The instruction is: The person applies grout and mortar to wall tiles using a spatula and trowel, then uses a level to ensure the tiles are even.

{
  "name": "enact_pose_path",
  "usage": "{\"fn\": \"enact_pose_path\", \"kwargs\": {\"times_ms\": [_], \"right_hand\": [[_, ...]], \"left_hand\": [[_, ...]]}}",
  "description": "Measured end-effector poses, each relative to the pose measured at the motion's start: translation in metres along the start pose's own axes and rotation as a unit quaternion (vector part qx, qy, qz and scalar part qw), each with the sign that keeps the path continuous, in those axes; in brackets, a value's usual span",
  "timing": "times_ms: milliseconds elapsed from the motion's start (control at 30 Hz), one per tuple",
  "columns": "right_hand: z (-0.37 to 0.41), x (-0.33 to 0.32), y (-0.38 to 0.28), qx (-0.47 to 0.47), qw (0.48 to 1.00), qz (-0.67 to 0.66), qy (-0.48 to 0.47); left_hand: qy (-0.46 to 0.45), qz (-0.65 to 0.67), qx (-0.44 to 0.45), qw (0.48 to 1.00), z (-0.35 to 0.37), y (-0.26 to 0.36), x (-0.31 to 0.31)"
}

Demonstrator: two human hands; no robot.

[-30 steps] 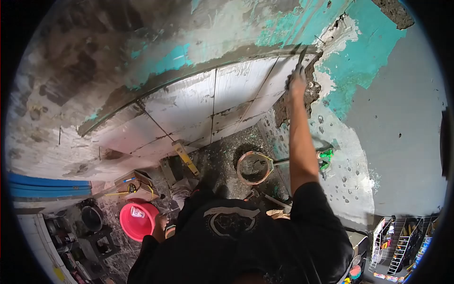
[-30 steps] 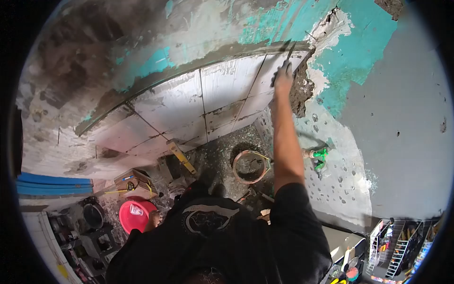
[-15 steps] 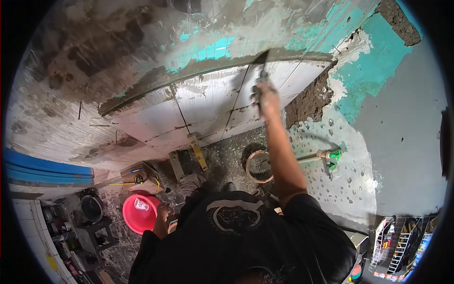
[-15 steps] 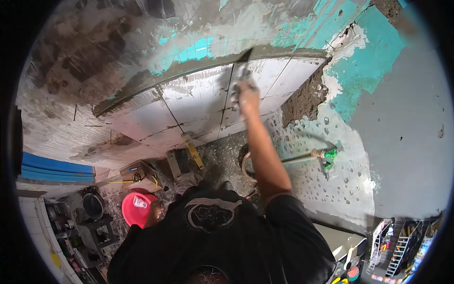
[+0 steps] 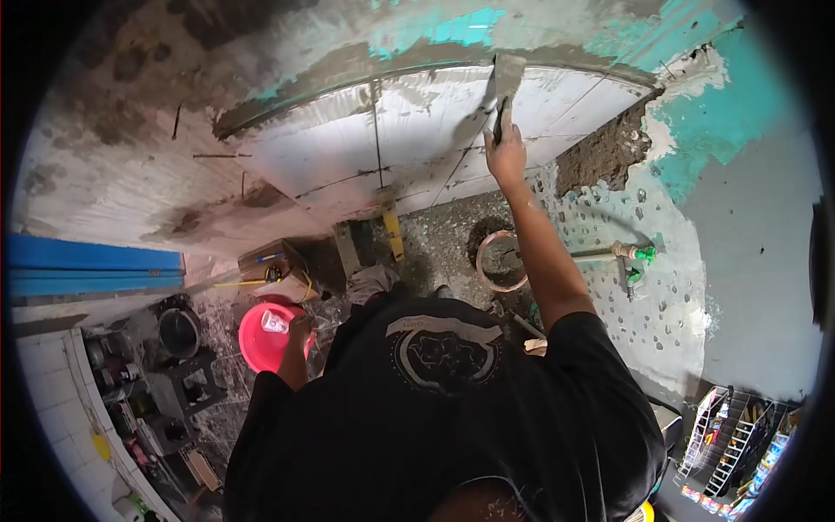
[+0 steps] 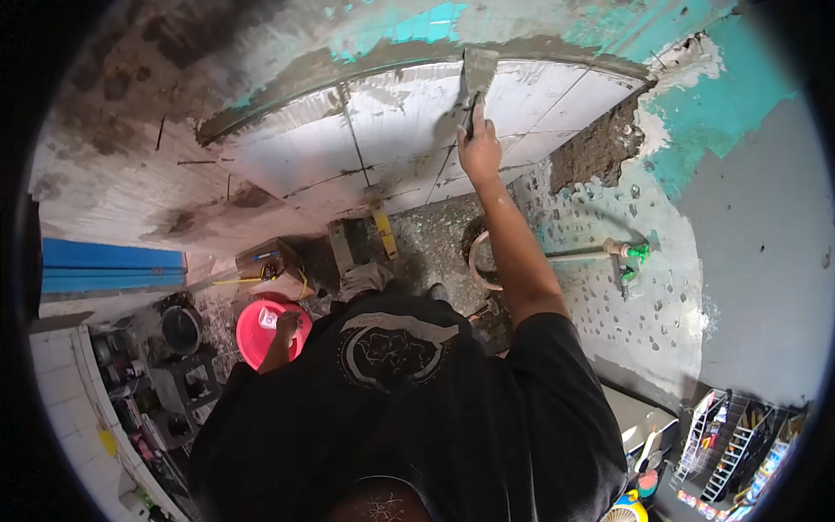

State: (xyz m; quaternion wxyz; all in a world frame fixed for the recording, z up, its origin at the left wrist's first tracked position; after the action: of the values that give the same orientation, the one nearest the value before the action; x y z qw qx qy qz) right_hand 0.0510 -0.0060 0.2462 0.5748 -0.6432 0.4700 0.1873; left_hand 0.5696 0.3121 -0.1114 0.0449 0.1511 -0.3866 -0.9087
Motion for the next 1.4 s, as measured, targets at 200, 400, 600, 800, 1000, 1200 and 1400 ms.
{"fn": "enact_pose_path", "kwargs": {"times_ms": [200, 400, 600, 800, 1000, 1200, 1400], "right_hand": [[0.059, -0.003, 0.014, -0.034, 0.991, -0.124, 0.040], [0.029, -0.053, -0.043, -0.097, 0.969, -0.084, 0.209], [0.026, 0.029, -0.041, -0.062, 0.987, -0.109, 0.103], [0.044, 0.093, -0.045, -0.021, 0.995, -0.096, 0.007], [0.101, 0.072, -0.011, 0.101, 0.947, -0.304, 0.004], [0.040, 0.018, -0.046, 0.266, 0.781, -0.558, -0.094], [0.101, 0.057, -0.131, 0.182, 0.782, -0.560, -0.205]], "left_hand": [[0.005, -0.047, -0.084, 0.995, 0.019, -0.036, -0.020], [-0.104, -0.031, -0.073, 0.991, -0.004, -0.079, -0.016], [-0.013, 0.002, 0.052, 0.999, -0.039, -0.018, -0.014], [-0.025, -0.001, 0.053, 0.998, -0.035, -0.009, -0.014], [-0.047, 0.052, -0.094, 0.993, -0.014, -0.068, -0.023], [-0.092, -0.103, -0.082, 0.987, 0.001, -0.066, -0.030], [-0.068, -0.013, -0.018, 0.997, -0.039, -0.042, -0.015]]}}
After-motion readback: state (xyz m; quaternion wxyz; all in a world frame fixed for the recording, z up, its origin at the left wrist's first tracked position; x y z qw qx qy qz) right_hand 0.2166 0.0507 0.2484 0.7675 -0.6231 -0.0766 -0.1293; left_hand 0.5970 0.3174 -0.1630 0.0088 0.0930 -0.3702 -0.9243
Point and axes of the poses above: each hand's wrist, its own z-axis away from the middle knuckle, its own x-axis out of the palm, y = z × x, the point moved 10 cm from there along -z, towards the middle knuckle, and after that the axes turned 9 degrees about x, right-handed, at the moved point
